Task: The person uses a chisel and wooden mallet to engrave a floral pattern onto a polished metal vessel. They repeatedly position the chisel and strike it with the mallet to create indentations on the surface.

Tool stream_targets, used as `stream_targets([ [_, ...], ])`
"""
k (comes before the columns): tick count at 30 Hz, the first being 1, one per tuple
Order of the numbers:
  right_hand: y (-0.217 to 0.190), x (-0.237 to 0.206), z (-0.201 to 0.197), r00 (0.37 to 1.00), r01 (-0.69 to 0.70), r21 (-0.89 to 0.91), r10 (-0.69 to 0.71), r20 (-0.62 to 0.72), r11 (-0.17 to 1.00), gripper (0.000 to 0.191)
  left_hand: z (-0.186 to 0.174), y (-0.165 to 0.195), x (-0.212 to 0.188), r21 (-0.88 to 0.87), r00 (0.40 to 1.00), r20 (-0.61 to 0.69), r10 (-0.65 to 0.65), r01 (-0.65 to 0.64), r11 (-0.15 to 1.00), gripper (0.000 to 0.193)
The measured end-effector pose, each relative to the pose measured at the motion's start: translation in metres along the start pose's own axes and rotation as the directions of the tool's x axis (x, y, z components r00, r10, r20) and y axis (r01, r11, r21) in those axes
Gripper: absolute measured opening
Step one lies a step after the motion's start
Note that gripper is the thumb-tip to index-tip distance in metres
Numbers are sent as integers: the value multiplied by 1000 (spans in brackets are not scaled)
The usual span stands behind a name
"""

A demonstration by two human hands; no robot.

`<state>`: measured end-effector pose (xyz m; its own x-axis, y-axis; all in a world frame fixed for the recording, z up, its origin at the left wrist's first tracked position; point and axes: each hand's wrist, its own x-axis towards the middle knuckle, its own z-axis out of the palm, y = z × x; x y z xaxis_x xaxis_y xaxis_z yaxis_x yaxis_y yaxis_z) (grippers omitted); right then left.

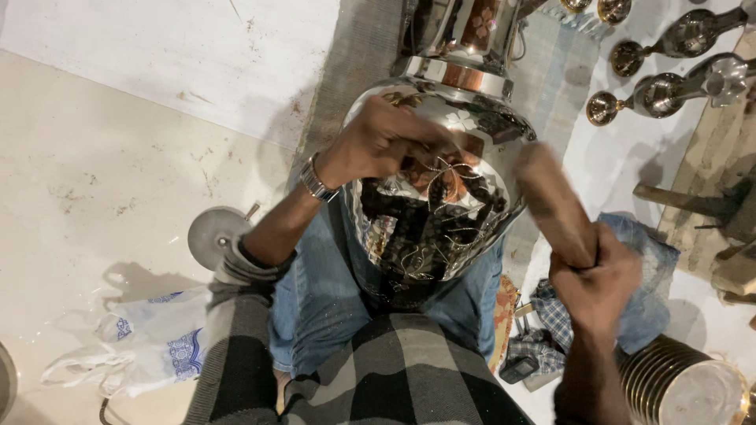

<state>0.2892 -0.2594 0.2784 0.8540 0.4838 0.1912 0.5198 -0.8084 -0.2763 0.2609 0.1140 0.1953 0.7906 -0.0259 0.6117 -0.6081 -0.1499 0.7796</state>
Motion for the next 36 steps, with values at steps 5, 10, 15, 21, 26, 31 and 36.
stream_targets([
  [5,28,-57,67,813,-398,774,580,49,493,19,16,9,-82,-167,518,-828,-215,139,976,19],
  [10,30,-140,109,434,-793,607,641,633,-62,18,46,48,-209,-405,84,-856,-511,507,761,34],
  [15,17,-183,123,377,-812,540,509,774,-221,26,81,99,-269,-250,22,-938,-346,650,717,31],
  [21,22,-182,124,408,-818,545,484,774,-182,10,107,133,-227,-353,29,-862,-506,683,640,28],
  [26,19,-197,108,449,-801,564,422,788,-202,12,130,154,-189,-289,438,-755,-488,446,847,30],
  [31,4,-209,96,533,-757,648,494,687,-85,15,156,168,-194,-530,452,-631,-631,343,776,29],
  [36,0,-215,89,563,-759,650,540,626,37,14,165,173,-212,-530,386,-626,-678,426,733,25],
])
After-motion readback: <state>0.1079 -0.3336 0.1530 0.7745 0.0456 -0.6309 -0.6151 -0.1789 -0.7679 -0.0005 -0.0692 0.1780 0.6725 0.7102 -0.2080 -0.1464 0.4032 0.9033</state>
